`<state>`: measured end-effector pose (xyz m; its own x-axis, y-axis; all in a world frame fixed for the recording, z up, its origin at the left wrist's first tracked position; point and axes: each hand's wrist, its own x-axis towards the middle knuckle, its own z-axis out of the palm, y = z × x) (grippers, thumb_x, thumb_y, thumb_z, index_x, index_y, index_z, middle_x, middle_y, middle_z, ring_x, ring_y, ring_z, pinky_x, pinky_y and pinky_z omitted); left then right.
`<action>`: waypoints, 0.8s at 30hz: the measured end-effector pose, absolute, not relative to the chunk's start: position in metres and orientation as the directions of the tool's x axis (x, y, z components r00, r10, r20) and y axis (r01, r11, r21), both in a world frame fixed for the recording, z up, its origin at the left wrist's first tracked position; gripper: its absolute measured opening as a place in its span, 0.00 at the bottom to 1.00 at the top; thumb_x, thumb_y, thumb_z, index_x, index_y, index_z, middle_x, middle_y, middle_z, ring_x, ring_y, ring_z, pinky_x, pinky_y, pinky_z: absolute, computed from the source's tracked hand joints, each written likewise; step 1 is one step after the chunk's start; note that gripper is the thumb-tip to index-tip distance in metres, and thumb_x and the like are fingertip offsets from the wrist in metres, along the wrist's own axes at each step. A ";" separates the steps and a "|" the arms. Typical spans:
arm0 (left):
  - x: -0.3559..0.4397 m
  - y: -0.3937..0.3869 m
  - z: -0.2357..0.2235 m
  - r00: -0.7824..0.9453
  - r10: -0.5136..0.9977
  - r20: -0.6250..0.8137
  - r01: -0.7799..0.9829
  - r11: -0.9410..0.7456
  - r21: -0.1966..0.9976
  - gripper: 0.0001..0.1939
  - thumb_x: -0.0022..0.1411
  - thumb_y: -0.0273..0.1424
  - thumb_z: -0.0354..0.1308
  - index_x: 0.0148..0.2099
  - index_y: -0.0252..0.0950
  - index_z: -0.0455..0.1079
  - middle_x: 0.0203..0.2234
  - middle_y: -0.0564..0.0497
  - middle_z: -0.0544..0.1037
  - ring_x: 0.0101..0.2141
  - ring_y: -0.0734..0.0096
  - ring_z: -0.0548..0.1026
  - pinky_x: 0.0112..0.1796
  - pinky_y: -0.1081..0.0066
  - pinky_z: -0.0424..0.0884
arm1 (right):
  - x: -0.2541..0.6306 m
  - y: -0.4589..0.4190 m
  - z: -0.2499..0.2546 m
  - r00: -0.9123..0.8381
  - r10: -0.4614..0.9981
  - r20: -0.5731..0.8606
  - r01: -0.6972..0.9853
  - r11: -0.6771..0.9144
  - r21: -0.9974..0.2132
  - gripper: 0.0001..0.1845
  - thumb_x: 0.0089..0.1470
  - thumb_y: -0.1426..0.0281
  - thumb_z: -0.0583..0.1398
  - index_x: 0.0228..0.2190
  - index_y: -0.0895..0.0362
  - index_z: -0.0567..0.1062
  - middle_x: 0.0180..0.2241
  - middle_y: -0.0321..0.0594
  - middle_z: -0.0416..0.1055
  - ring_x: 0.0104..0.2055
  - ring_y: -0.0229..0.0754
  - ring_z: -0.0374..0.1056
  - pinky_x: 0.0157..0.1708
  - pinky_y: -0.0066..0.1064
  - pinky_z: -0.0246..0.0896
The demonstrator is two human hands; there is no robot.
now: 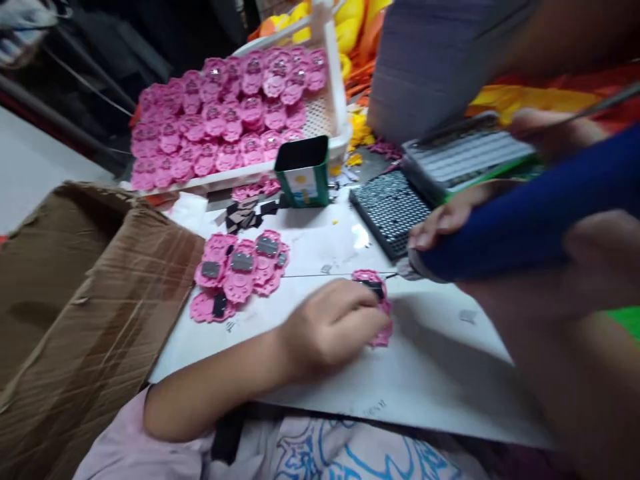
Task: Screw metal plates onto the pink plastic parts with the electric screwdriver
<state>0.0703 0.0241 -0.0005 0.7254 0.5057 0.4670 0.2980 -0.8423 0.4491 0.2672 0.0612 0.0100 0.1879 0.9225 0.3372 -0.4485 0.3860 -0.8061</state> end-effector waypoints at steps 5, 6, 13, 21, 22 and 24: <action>0.053 0.050 -0.031 0.693 0.545 0.473 0.385 -0.833 0.396 0.18 0.66 0.41 0.59 0.47 0.30 0.70 0.39 0.40 0.78 0.40 0.59 0.75 0.42 0.58 0.73 | 0.261 0.068 0.010 0.236 0.893 0.384 -0.471 0.451 -0.758 0.30 0.33 0.57 0.71 0.41 0.50 0.77 0.17 0.34 0.73 0.17 0.45 0.67 0.11 0.36 0.66; 0.051 0.050 -0.033 0.728 0.526 0.440 0.369 -0.841 0.395 0.21 0.65 0.44 0.59 0.48 0.30 0.71 0.42 0.38 0.78 0.43 0.56 0.74 0.44 0.56 0.72 | 0.260 0.068 0.011 0.205 0.898 0.389 -0.456 0.440 -0.774 0.30 0.34 0.56 0.71 0.42 0.50 0.77 0.18 0.34 0.74 0.17 0.45 0.68 0.12 0.37 0.67; 0.042 0.044 -0.030 0.848 0.494 0.189 0.405 -0.836 0.370 0.38 0.55 0.60 0.60 0.57 0.36 0.71 0.57 0.33 0.69 0.57 0.37 0.63 0.52 0.44 0.61 | 0.262 0.058 0.021 0.029 0.957 0.289 -0.411 0.275 -0.869 0.27 0.38 0.55 0.71 0.43 0.46 0.76 0.21 0.35 0.77 0.21 0.46 0.71 0.18 0.37 0.69; 0.047 0.044 -0.035 0.842 0.519 0.148 0.432 -0.811 0.394 0.30 0.59 0.52 0.61 0.57 0.38 0.72 0.58 0.36 0.69 0.57 0.39 0.63 0.53 0.45 0.58 | 0.262 0.054 0.025 0.007 0.977 0.212 -0.361 0.200 -0.911 0.16 0.47 0.58 0.68 0.39 0.44 0.77 0.23 0.35 0.76 0.23 0.45 0.72 0.25 0.40 0.71; 0.047 0.043 -0.035 0.837 0.525 0.153 0.434 -0.808 0.398 0.29 0.60 0.51 0.61 0.57 0.39 0.72 0.58 0.36 0.69 0.57 0.39 0.63 0.53 0.45 0.58 | 0.263 0.053 0.025 0.001 0.975 0.223 -0.357 0.208 -0.911 0.15 0.49 0.58 0.67 0.40 0.44 0.77 0.23 0.35 0.76 0.24 0.45 0.73 0.25 0.40 0.71; 0.048 0.042 -0.035 0.830 0.535 0.159 0.441 -0.802 0.403 0.26 0.61 0.49 0.61 0.56 0.40 0.73 0.58 0.37 0.69 0.57 0.40 0.63 0.53 0.45 0.58 | 0.266 0.052 0.026 -0.014 0.979 0.204 -0.330 0.189 -0.925 0.15 0.51 0.57 0.66 0.42 0.44 0.77 0.24 0.35 0.76 0.25 0.45 0.73 0.27 0.40 0.72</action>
